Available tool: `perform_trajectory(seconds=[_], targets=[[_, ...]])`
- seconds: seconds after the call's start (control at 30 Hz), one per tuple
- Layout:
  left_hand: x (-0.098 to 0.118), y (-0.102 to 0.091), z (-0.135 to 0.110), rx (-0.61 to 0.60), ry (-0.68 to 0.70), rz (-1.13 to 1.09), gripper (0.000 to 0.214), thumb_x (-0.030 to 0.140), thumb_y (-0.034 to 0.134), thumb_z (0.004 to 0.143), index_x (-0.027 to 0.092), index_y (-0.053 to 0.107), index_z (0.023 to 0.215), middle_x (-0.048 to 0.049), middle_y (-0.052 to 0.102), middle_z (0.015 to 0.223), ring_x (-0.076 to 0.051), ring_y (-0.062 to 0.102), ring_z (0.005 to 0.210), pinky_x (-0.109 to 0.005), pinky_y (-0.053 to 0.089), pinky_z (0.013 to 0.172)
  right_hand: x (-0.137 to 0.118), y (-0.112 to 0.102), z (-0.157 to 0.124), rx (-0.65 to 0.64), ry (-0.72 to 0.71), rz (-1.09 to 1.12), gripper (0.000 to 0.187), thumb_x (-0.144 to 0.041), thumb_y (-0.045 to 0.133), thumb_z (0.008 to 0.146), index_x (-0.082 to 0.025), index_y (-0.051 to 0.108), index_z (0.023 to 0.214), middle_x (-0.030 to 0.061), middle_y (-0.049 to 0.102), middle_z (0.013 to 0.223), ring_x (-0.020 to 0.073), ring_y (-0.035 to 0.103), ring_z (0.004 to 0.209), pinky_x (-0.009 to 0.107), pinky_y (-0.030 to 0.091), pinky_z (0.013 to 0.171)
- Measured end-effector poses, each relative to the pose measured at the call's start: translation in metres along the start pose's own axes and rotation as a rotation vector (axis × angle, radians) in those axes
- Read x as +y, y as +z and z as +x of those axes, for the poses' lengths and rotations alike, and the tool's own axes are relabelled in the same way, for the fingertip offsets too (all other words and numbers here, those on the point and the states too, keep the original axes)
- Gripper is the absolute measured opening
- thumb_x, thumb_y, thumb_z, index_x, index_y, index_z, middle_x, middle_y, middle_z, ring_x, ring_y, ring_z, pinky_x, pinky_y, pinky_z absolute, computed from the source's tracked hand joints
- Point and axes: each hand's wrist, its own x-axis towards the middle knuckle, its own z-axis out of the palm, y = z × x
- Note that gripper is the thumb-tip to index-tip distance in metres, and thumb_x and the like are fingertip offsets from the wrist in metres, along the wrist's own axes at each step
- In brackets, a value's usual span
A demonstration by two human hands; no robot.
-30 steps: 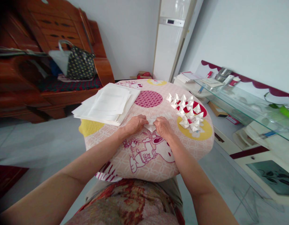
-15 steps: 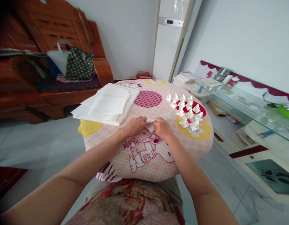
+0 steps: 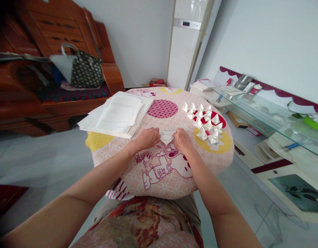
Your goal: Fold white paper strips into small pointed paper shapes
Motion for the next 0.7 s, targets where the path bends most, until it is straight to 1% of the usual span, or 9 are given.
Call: perform_trajectory(seconds=[0.1,0.2,0.3,0.37,0.4,0.5,0.53,0.63,0.7], targets=[[-0.002,0.002,0.002,0.029,-0.157,-0.060,0.034,0.034,0.053,0.102,0.007,0.072,0.111,-0.0179,0.071,0.106,-0.031,0.069,0.106,-0.035,0.053,0.082,0.001,-0.001,-0.002,0.005,0.040,-0.018,0.030,-0.006,0.049,0.091,-0.012,0.078,0.083,0.0153,0.068,0.092,0.0252,0.061,0.091,0.032,0.045,0.078],[-0.007,0.008,0.007,0.055,-0.283,-0.136,0.031,0.036,0.058,0.099,0.010,0.073,0.108,-0.0160,0.072,0.107,-0.029,0.069,0.105,-0.035,0.053,0.084,-0.001,-0.002,-0.001,0.046,0.081,0.006,0.029,-0.018,0.053,0.097,-0.013,0.077,0.081,0.0152,0.069,0.091,0.0255,0.062,0.091,0.033,0.046,0.081],[-0.015,0.018,0.012,0.139,-0.241,-0.207,0.025,0.034,0.065,0.096,0.014,0.072,0.108,-0.0128,0.070,0.116,-0.027,0.065,0.113,-0.033,0.052,0.091,-0.005,0.000,0.000,0.085,0.140,0.053,0.030,-0.028,0.057,0.099,-0.015,0.076,0.079,0.0153,0.069,0.091,0.0265,0.062,0.090,0.035,0.047,0.080],[-0.019,0.025,0.017,0.200,-0.174,-0.246,0.035,0.035,0.069,0.092,0.014,0.069,0.121,-0.0120,0.069,0.121,-0.026,0.062,0.118,-0.034,0.050,0.100,-0.006,0.003,0.002,0.110,0.175,0.095,0.026,-0.027,0.061,0.096,-0.015,0.074,0.078,0.0154,0.069,0.092,0.0273,0.063,0.091,0.036,0.048,0.081],[-0.020,0.028,0.019,0.210,-0.157,-0.258,0.040,0.036,0.070,0.092,0.014,0.067,0.125,-0.0126,0.069,0.122,-0.027,0.062,0.118,-0.036,0.048,0.103,-0.006,0.005,0.003,0.125,0.186,0.123,0.022,-0.027,0.063,0.095,-0.016,0.074,0.079,0.0155,0.069,0.093,0.0276,0.063,0.092,0.036,0.048,0.082],[-0.021,0.034,0.025,0.181,-0.119,-0.323,0.040,0.032,0.071,0.090,0.014,0.069,0.125,-0.0127,0.070,0.120,-0.027,0.063,0.116,-0.036,0.047,0.105,-0.003,0.010,0.005,0.185,0.203,0.231,0.009,-0.023,0.070,0.088,-0.015,0.074,0.088,0.0150,0.071,0.097,0.0287,0.064,0.097,0.038,0.049,0.088],[-0.021,0.035,0.026,0.168,-0.123,-0.358,0.039,0.030,0.072,0.088,0.015,0.070,0.124,-0.0121,0.070,0.119,-0.026,0.063,0.114,-0.035,0.048,0.103,-0.002,0.012,0.006,0.206,0.207,0.271,0.011,-0.022,0.071,0.086,-0.015,0.075,0.094,0.0149,0.071,0.099,0.0291,0.064,0.099,0.039,0.050,0.090],[-0.018,0.030,0.028,0.130,-0.165,-0.469,0.043,0.027,0.076,0.081,0.016,0.072,0.123,-0.0099,0.073,0.116,-0.024,0.067,0.106,-0.032,0.050,0.095,0.002,0.015,0.008,0.252,0.204,0.396,0.030,-0.018,0.072,0.080,-0.014,0.074,0.110,0.0154,0.073,0.106,0.0301,0.065,0.104,0.042,0.051,0.095],[-0.017,0.025,0.028,0.092,-0.188,-0.529,0.043,0.026,0.078,0.076,0.016,0.075,0.118,-0.0074,0.075,0.106,-0.022,0.068,0.095,-0.029,0.051,0.085,0.004,0.015,0.008,0.261,0.192,0.484,0.039,-0.017,0.072,0.077,-0.014,0.072,0.116,0.0159,0.074,0.110,0.0305,0.066,0.105,0.044,0.052,0.096]])
